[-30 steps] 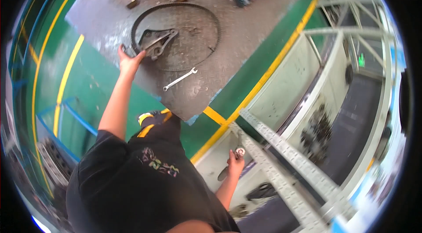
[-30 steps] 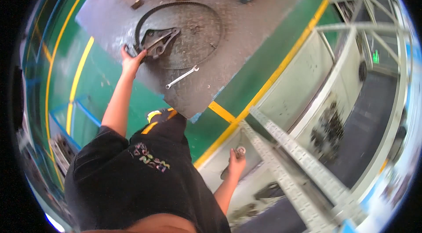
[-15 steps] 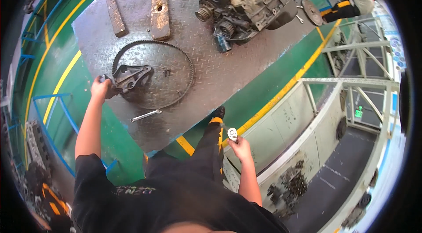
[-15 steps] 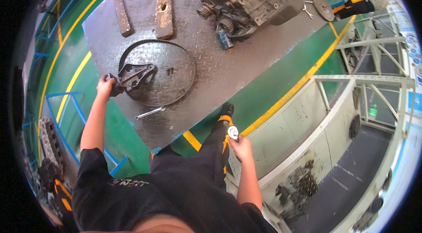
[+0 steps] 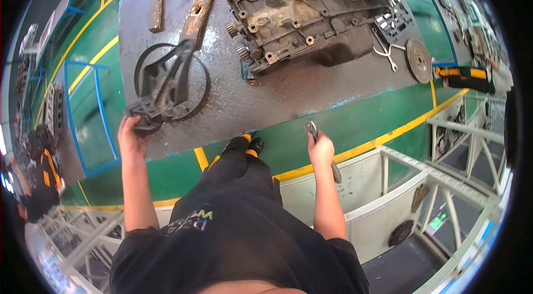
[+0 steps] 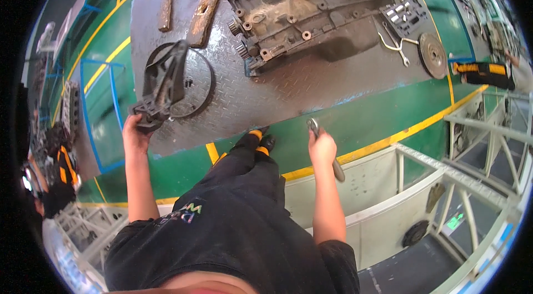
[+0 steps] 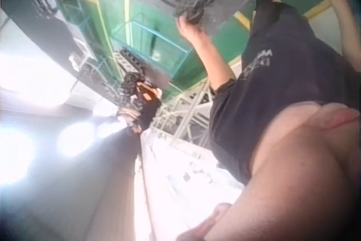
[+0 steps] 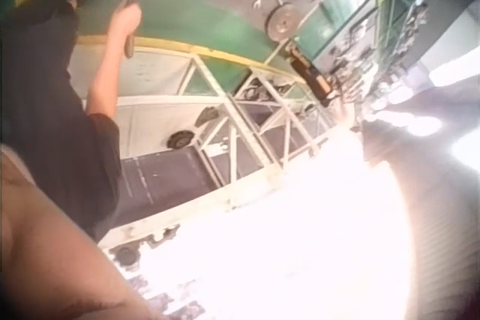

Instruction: Disassembling and inspecting an engine block and related mounting brackets on a workbench.

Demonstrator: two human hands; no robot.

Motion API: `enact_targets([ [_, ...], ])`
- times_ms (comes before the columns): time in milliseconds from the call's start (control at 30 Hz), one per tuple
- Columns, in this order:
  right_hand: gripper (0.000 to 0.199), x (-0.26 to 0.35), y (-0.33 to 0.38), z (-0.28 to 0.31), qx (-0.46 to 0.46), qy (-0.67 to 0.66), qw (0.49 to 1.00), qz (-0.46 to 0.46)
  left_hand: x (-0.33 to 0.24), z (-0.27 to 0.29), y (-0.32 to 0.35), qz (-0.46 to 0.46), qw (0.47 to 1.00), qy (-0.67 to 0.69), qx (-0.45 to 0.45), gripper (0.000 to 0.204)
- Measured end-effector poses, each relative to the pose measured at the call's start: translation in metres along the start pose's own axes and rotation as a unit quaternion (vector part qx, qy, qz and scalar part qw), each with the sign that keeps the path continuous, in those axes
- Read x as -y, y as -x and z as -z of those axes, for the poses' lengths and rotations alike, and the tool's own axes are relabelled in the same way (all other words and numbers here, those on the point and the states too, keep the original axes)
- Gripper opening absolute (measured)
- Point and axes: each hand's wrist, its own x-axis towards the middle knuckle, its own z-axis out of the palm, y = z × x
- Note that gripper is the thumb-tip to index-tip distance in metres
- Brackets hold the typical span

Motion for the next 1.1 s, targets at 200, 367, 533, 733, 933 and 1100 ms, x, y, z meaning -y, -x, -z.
enact_targets([
  [200, 0.023, -0.027, -0.138, -0.048, 0.028, 0.124, 0.980, 0.150, 0.051, -0.111, 0.027, 0.009, 1.000, 0.018, -0.004, 0.052],
  [367, 0.019, -0.041, -0.184, -0.054, 0.031, 0.147, 0.968, 0.200, 0.078, -0.174, 0.038, -0.078, 0.995, 0.007, -0.062, 0.063],
  [533, 0.019, -0.008, -0.199, 0.007, 0.060, -0.018, 0.953, 0.297, 0.102, -0.230, 0.044, -0.192, 0.968, -0.103, -0.128, 0.057],
  [733, 0.039, 0.096, -0.244, 0.099, -0.066, -0.246, 0.838, 0.482, 0.110, -0.266, 0.063, -0.361, 0.824, -0.334, -0.282, 0.056],
  [933, 0.058, 0.153, -0.278, 0.092, -0.044, -0.078, 0.854, 0.513, 0.099, -0.294, 0.071, -0.302, 0.864, -0.316, -0.249, 0.051],
  [1100, 0.051, 0.151, -0.272, 0.069, -0.067, 0.012, 0.853, 0.518, 0.092, -0.286, 0.067, -0.294, 0.871, -0.300, -0.254, 0.051],
])
